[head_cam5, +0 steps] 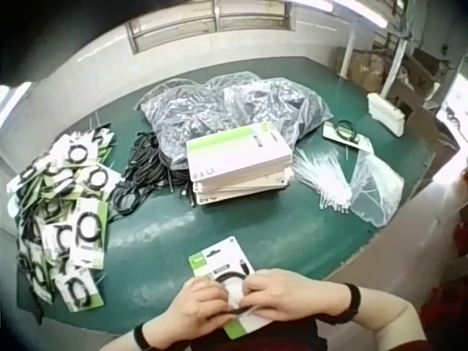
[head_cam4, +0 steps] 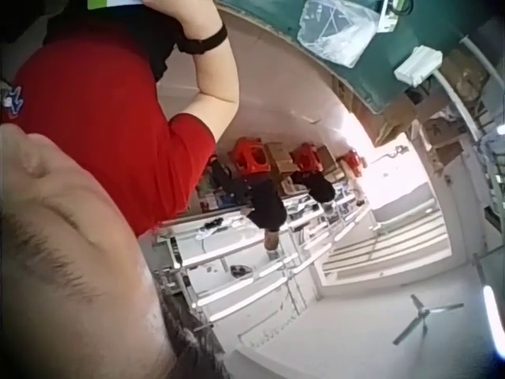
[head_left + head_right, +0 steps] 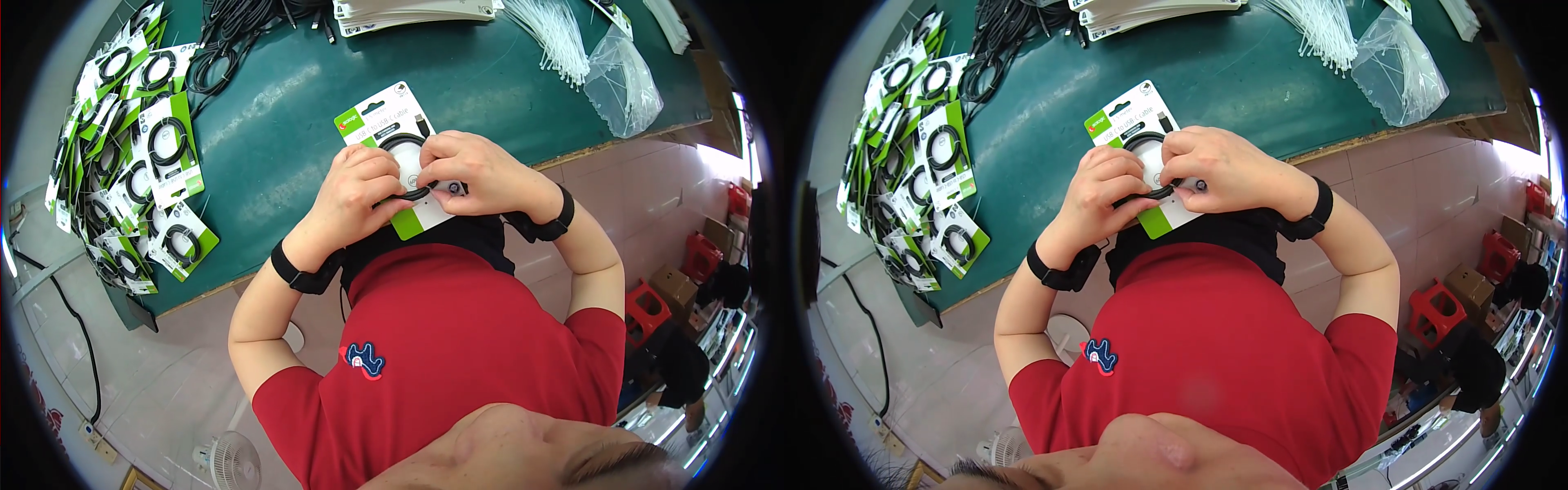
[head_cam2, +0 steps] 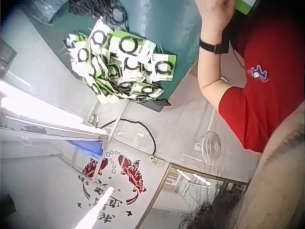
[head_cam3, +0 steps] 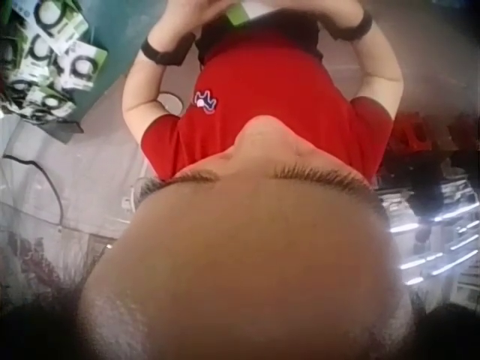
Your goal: The person secures a coiled cable to a cardboard backing by threading a zip tie through the holes and tightening it. After setting the packaged cable aside, they pick up another cable, coil it by hand, and repeat the process with a new backing and zip tie.
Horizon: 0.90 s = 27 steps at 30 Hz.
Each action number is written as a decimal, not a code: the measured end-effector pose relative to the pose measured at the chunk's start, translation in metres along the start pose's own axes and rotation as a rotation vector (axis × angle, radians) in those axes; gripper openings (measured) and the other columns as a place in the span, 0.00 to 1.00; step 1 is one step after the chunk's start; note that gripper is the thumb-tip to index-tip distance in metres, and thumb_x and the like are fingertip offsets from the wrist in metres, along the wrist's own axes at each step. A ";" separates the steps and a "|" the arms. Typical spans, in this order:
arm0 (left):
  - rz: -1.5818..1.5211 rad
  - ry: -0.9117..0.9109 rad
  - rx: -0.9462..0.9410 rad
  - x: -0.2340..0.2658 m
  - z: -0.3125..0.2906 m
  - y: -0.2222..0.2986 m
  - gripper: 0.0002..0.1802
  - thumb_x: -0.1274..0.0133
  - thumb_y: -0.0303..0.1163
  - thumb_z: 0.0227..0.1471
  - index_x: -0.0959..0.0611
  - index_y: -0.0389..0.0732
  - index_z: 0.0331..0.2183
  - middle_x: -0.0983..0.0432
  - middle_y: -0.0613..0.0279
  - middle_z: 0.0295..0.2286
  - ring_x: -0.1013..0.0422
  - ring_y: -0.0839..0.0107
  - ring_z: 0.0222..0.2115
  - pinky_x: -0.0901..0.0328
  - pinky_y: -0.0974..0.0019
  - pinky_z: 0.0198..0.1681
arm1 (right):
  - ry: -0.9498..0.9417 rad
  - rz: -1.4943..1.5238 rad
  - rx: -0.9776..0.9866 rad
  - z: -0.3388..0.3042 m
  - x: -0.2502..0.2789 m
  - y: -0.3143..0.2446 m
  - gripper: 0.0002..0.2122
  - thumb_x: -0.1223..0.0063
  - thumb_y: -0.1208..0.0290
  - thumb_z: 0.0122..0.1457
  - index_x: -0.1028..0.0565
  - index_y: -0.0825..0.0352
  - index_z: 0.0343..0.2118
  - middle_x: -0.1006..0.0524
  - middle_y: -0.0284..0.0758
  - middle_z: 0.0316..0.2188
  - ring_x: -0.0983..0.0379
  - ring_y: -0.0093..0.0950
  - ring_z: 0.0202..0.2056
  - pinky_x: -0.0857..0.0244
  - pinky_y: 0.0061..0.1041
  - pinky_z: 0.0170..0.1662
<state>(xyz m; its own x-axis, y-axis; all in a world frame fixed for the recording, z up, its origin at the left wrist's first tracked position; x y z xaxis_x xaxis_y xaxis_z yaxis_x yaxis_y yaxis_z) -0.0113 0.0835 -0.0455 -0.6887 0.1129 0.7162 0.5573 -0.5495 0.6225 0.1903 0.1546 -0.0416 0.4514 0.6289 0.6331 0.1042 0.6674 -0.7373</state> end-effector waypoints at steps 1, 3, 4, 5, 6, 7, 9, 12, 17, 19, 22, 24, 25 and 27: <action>-0.003 -0.005 -0.001 0.002 0.004 0.002 0.12 0.32 0.31 0.35 0.19 0.42 0.25 0.25 0.64 0.30 0.28 0.62 0.39 0.38 0.58 0.47 | -0.010 -0.023 0.015 -0.001 0.004 -0.003 0.09 0.38 0.75 0.43 0.23 0.64 0.30 0.28 0.33 0.32 0.30 0.35 0.36 0.34 0.32 0.40; -0.001 -0.010 -0.021 0.006 0.010 0.007 0.12 0.32 0.31 0.36 0.19 0.41 0.25 0.24 0.64 0.30 0.28 0.62 0.39 0.37 0.58 0.47 | -0.008 -0.061 0.031 -0.004 0.012 -0.009 0.09 0.37 0.75 0.43 0.23 0.64 0.31 0.28 0.34 0.32 0.30 0.35 0.36 0.35 0.32 0.40; 0.010 -0.009 -0.029 0.006 0.009 0.009 0.13 0.32 0.32 0.35 0.19 0.42 0.26 0.24 0.63 0.31 0.28 0.62 0.40 0.38 0.58 0.48 | -0.006 -0.074 0.057 -0.005 0.013 -0.011 0.10 0.37 0.75 0.44 0.22 0.64 0.31 0.28 0.33 0.33 0.29 0.34 0.36 0.35 0.32 0.40; 0.020 -0.007 -0.043 0.006 0.011 0.011 0.14 0.32 0.32 0.35 0.19 0.42 0.27 0.25 0.63 0.32 0.29 0.61 0.40 0.38 0.57 0.49 | -0.002 -0.092 0.082 -0.006 0.015 -0.012 0.10 0.37 0.75 0.44 0.22 0.64 0.32 0.28 0.33 0.33 0.29 0.34 0.36 0.35 0.32 0.40; 0.031 -0.004 -0.058 0.008 0.014 0.015 0.15 0.32 0.33 0.34 0.18 0.42 0.29 0.25 0.62 0.33 0.29 0.61 0.41 0.39 0.57 0.50 | 0.001 -0.111 0.108 -0.006 0.019 -0.014 0.10 0.36 0.74 0.45 0.22 0.64 0.32 0.28 0.33 0.33 0.29 0.34 0.36 0.35 0.33 0.40; 0.027 -0.008 -0.087 0.010 0.019 0.022 0.15 0.32 0.33 0.34 0.18 0.42 0.29 0.25 0.62 0.33 0.29 0.61 0.41 0.39 0.57 0.50 | 0.016 -0.134 0.096 -0.009 0.025 -0.016 0.10 0.36 0.74 0.45 0.22 0.64 0.32 0.28 0.33 0.33 0.29 0.34 0.36 0.35 0.33 0.40; 0.155 0.109 0.011 0.024 0.024 0.041 0.21 0.31 0.33 0.36 0.19 0.42 0.36 0.25 0.60 0.36 0.29 0.60 0.44 0.40 0.57 0.53 | 0.078 -0.151 0.128 -0.010 0.036 -0.021 0.10 0.37 0.74 0.46 0.22 0.64 0.33 0.28 0.33 0.33 0.29 0.34 0.36 0.35 0.32 0.40; 0.114 0.472 0.181 0.022 0.014 0.057 0.29 0.31 0.33 0.38 0.22 0.41 0.45 0.25 0.58 0.40 0.31 0.60 0.47 0.39 0.57 0.55 | 0.156 -0.189 0.154 -0.011 0.046 -0.031 0.09 0.37 0.73 0.46 0.22 0.64 0.33 0.28 0.33 0.33 0.29 0.33 0.36 0.35 0.32 0.40; -0.880 0.669 0.768 0.024 0.004 0.069 0.34 0.34 0.27 0.45 0.28 0.35 0.53 0.26 0.55 0.46 0.31 0.64 0.50 0.36 0.60 0.55 | 0.222 -0.284 0.239 -0.005 0.063 -0.050 0.09 0.38 0.73 0.47 0.22 0.65 0.33 0.28 0.33 0.33 0.29 0.33 0.36 0.35 0.31 0.40; -1.045 0.556 0.837 0.022 0.000 0.063 0.31 0.35 0.26 0.46 0.27 0.34 0.52 0.25 0.56 0.46 0.30 0.65 0.49 0.35 0.60 0.54 | 0.221 -0.314 0.264 -0.003 0.059 -0.056 0.09 0.38 0.72 0.47 0.22 0.65 0.33 0.28 0.33 0.33 0.29 0.33 0.35 0.35 0.31 0.40; -1.364 0.312 0.982 0.013 -0.001 0.058 0.27 0.37 0.24 0.48 0.26 0.33 0.50 0.24 0.56 0.45 0.28 0.67 0.47 0.32 0.61 0.51 | 0.122 -0.284 0.303 -0.003 0.047 -0.060 0.09 0.39 0.74 0.48 0.23 0.65 0.34 0.27 0.33 0.34 0.28 0.33 0.35 0.35 0.31 0.39; -1.329 0.262 0.987 0.011 0.000 0.058 0.24 0.38 0.23 0.50 0.24 0.34 0.49 0.23 0.56 0.44 0.26 0.67 0.44 0.31 0.61 0.50 | 0.158 -0.228 0.289 -0.007 0.052 -0.059 0.09 0.39 0.74 0.48 0.23 0.65 0.34 0.27 0.33 0.34 0.28 0.33 0.35 0.34 0.32 0.38; -1.311 0.243 0.992 0.010 -0.001 0.058 0.22 0.39 0.22 0.50 0.23 0.34 0.48 0.22 0.57 0.43 0.25 0.67 0.43 0.30 0.61 0.49 | 0.191 -0.164 0.276 -0.010 0.054 -0.057 0.09 0.39 0.75 0.48 0.23 0.65 0.34 0.26 0.33 0.34 0.28 0.34 0.35 0.33 0.32 0.38; -1.307 0.251 0.978 0.008 -0.005 0.058 0.21 0.39 0.22 0.50 0.23 0.34 0.48 0.22 0.57 0.42 0.24 0.67 0.42 0.30 0.61 0.49 | 0.298 -0.149 0.240 -0.017 0.067 -0.049 0.08 0.40 0.76 0.49 0.23 0.65 0.34 0.26 0.35 0.34 0.27 0.35 0.35 0.32 0.33 0.36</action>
<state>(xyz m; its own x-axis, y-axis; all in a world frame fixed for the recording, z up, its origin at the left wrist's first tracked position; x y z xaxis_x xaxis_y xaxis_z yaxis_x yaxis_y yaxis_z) 0.0130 0.0479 -0.0047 -0.8959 -0.1311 -0.4245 -0.4279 0.5116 0.7451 0.2306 0.1576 0.0327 0.6878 0.3985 0.6068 -0.0055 0.8387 -0.5446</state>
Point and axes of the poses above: each hand's wrist, its own z-axis towards the middle knuckle, its own x-axis out of the back of the hand, y = z × x, the point moved 2 cm from there along z, towards the middle knuckle
